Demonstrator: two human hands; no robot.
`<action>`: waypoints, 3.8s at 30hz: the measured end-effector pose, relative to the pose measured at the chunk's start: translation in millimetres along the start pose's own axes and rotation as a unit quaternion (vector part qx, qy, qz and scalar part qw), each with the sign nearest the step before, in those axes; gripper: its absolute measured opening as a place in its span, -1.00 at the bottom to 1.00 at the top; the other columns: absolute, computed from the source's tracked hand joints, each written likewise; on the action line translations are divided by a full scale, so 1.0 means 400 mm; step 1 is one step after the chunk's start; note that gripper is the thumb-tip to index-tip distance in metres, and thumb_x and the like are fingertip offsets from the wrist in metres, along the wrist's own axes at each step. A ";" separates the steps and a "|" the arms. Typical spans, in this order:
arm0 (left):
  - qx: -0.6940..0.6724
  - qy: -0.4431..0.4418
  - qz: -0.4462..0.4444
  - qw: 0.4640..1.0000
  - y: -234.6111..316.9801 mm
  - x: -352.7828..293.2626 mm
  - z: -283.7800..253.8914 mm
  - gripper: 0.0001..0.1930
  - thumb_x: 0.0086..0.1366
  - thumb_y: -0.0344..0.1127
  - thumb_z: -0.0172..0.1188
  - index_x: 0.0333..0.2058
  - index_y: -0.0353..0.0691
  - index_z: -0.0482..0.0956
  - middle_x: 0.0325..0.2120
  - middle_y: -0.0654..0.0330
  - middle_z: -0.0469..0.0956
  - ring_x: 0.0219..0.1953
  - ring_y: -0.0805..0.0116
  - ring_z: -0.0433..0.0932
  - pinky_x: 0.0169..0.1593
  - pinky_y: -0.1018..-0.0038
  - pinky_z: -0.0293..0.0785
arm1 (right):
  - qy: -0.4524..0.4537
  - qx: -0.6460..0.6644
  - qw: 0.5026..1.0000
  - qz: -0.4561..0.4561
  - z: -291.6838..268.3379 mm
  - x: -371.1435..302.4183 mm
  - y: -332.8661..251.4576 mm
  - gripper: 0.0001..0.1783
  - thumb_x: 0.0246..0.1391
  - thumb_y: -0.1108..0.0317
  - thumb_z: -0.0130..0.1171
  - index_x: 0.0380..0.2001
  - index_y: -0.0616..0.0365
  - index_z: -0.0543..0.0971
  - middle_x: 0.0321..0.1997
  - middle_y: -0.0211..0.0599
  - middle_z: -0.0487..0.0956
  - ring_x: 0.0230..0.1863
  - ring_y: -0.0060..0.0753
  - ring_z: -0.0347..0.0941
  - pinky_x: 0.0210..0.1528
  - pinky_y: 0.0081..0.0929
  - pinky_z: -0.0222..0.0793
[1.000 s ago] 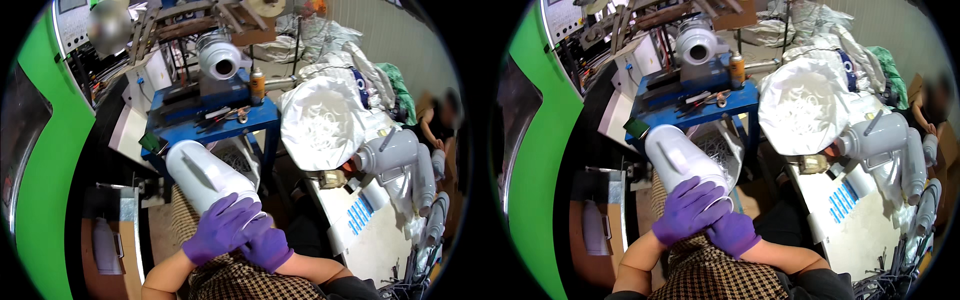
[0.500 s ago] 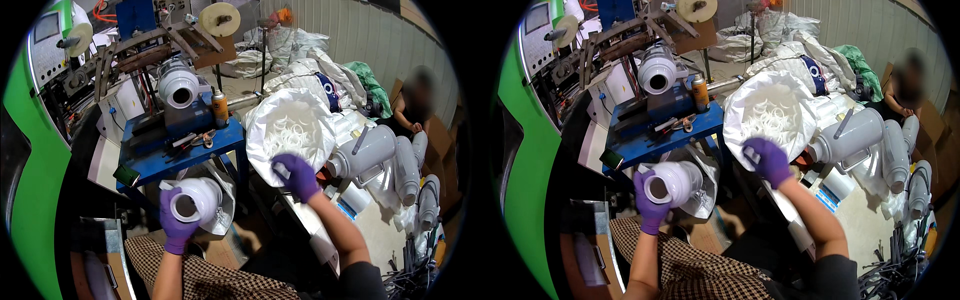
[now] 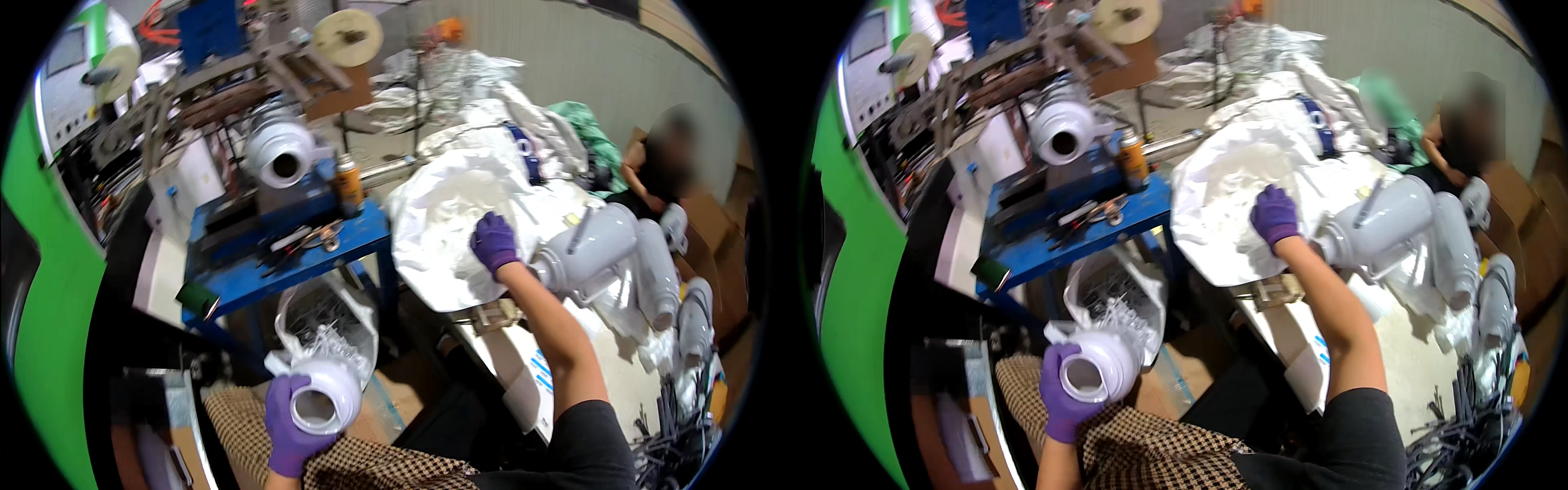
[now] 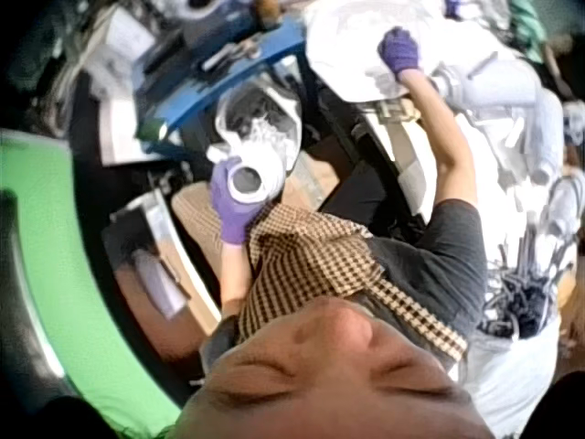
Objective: The person assembles white plastic containers by inserting a metal handle into the top rim and attaching a black wire loop. They repeatedly pick up containers, insert the handle, and attach the wire loop before placing the finished units on a nearby table.
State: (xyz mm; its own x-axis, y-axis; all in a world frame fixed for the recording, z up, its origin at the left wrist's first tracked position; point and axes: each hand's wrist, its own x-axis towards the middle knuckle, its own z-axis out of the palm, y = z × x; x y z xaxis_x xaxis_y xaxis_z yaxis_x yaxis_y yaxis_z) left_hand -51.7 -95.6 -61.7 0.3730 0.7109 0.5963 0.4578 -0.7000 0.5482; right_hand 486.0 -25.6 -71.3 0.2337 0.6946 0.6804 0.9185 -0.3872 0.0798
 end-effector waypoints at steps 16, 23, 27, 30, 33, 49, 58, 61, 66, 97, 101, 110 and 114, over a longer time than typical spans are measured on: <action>-0.107 -0.243 -0.058 0.962 -0.012 -0.166 0.163 0.38 -0.39 -0.09 0.65 0.41 -0.46 0.04 0.05 -0.08 0.56 0.04 0.01 0.60 0.20 0.15 0.44 | -0.219 0.670 0.708 -0.051 -0.458 -0.577 -0.438 -0.60 0.22 0.12 0.32 0.01 0.13 0.65 -0.13 -0.12 0.68 -0.24 -0.19 0.64 -0.18 -0.37 0.54; -0.096 -0.281 0.058 0.953 -0.024 -0.172 0.216 0.35 -0.25 -0.01 0.68 0.42 -0.43 0.02 0.03 -0.05 0.57 0.04 0.02 0.61 0.15 0.15 0.49 | -0.294 0.595 0.744 -0.071 -0.418 -0.642 -0.508 -0.71 0.08 0.39 0.19 -0.10 0.06 0.68 -0.13 -0.13 0.70 -0.15 0.03 0.63 -0.08 -0.18 0.55; -0.088 -0.269 0.034 0.958 -0.051 -0.208 0.237 0.42 -0.31 0.06 0.71 0.42 -0.42 0.00 0.05 -0.10 0.54 0.06 -0.04 0.58 0.11 0.08 0.50 | -0.400 0.514 0.756 -0.067 -0.448 -0.610 -0.508 -0.79 0.02 0.32 0.20 -0.24 0.04 0.67 -0.22 -0.06 0.68 -0.17 0.10 0.61 -0.11 -0.09 0.50; -0.085 -0.254 0.065 0.961 -0.005 -0.189 0.240 0.38 -0.32 0.06 0.71 0.40 -0.42 0.07 0.08 -0.12 0.49 0.10 -0.07 0.53 0.13 0.08 0.47 | -0.449 0.481 0.751 -0.055 -0.496 -0.573 -0.508 -0.81 0.02 0.32 0.19 -0.29 0.10 0.66 -0.20 0.01 0.67 -0.17 0.11 0.61 -0.12 -0.09 0.50; -0.113 -0.271 0.063 0.954 -0.006 -0.199 0.262 0.33 -0.31 0.05 0.70 0.38 -0.40 0.12 0.09 -0.11 0.49 0.12 -0.07 0.51 0.16 0.10 0.45 | -0.432 0.477 0.761 -0.077 -0.482 -0.591 -0.513 -0.84 0.04 0.33 0.18 -0.32 0.11 0.65 -0.29 0.02 0.65 -0.22 0.10 0.62 -0.15 -0.10 0.51; -0.140 -0.273 0.112 0.945 0.043 -0.165 0.271 0.02 -0.19 -0.02 0.60 0.26 -0.29 0.38 -0.08 -0.03 0.58 -0.01 -0.07 0.57 0.11 0.10 0.44 | -0.503 0.395 0.764 -0.082 -0.495 -0.629 -0.515 -0.76 0.12 0.32 0.12 -0.23 0.13 0.69 -0.07 -0.02 0.65 -0.03 0.02 0.61 -0.04 -0.16 0.54; -0.111 -0.226 0.160 0.954 -0.013 -0.212 0.280 0.06 -0.22 -0.03 0.63 0.26 -0.35 0.37 -0.13 0.00 0.61 -0.05 -0.10 0.59 0.10 0.06 0.45 | -0.494 0.366 0.768 -0.180 -0.435 -0.651 -0.557 -0.72 0.17 0.34 0.07 -0.14 0.23 0.65 -0.03 0.03 0.64 0.01 0.00 0.61 -0.01 -0.19 0.53; -0.077 -0.212 0.159 0.961 0.000 -0.200 0.284 -0.01 -0.12 0.02 0.56 0.25 -0.35 0.37 -0.10 -0.02 0.60 -0.04 -0.16 0.56 0.12 0.02 0.42 | -0.534 0.406 0.721 -0.172 -0.391 -0.687 -0.566 -0.71 0.19 0.34 0.05 -0.12 0.24 0.64 -0.02 0.04 0.65 0.00 -0.01 0.62 -0.02 -0.20 0.53; 0.022 -0.122 0.162 0.979 -0.030 -0.235 0.312 -0.16 0.04 0.07 0.40 0.21 -0.32 0.39 -0.05 -0.01 0.56 -0.02 -0.16 0.52 0.16 -0.01 0.37 | -0.429 0.424 0.781 -0.164 -0.343 -0.780 -0.602 -0.68 0.25 0.37 0.00 -0.06 0.27 0.63 -0.06 0.05 0.66 -0.06 0.00 0.64 -0.01 -0.21 0.53; 0.094 -0.153 0.659 0.730 0.130 -0.198 0.372 -0.40 0.34 -0.17 0.14 0.34 0.44 0.29 0.44 0.72 0.13 0.48 0.52 0.01 0.47 0.26 -0.03 | -0.067 0.104 0.971 0.207 -0.463 -0.777 0.033 -0.77 -0.14 0.16 0.44 -0.36 -0.07 0.73 -0.34 -0.35 0.62 -0.22 -0.20 0.56 -0.16 -0.20 0.45; 0.123 -0.142 0.694 0.695 0.120 -0.187 0.385 -0.38 0.34 -0.18 0.12 0.37 0.36 0.26 0.44 0.70 0.15 0.44 0.54 0.08 0.37 0.38 0.11 | 0.012 0.144 0.976 0.166 -0.505 -0.758 0.039 -0.84 -0.15 0.21 0.47 -0.48 -0.04 0.71 -0.40 -0.35 0.56 -0.28 -0.22 0.52 -0.21 -0.20 0.42; 0.139 -0.206 0.722 0.646 0.145 -0.171 0.363 -0.34 0.31 -0.28 0.11 0.38 0.27 0.23 0.46 0.61 0.12 0.40 0.59 0.17 0.31 0.42 0.17 | -0.111 0.402 0.906 0.073 -0.597 -0.401 0.012 -0.87 0.15 0.34 0.21 -0.27 0.06 0.69 -0.27 -0.24 0.58 -0.09 -0.08 0.43 -0.04 -0.18 0.39; 0.145 -0.185 0.712 0.662 0.130 -0.186 0.367 -0.32 0.30 -0.28 0.12 0.39 0.24 0.21 0.46 0.62 0.12 0.41 0.59 0.16 0.35 0.42 0.14 | -0.142 0.374 0.909 0.116 -0.570 -0.387 -0.003 -0.85 0.13 0.24 0.28 -0.33 0.07 0.67 -0.27 -0.16 0.54 -0.10 -0.07 0.43 -0.03 -0.19 0.39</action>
State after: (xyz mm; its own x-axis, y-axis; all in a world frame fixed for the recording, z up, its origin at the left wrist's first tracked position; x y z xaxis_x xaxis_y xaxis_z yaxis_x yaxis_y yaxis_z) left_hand 62.7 -174.8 -163.5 0.7402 -0.6492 0.1749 -0.4541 -0.6746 -0.5820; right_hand 376.0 -270.9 -10.4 0.4240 0.8168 0.3913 0.7686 -0.0960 -0.6325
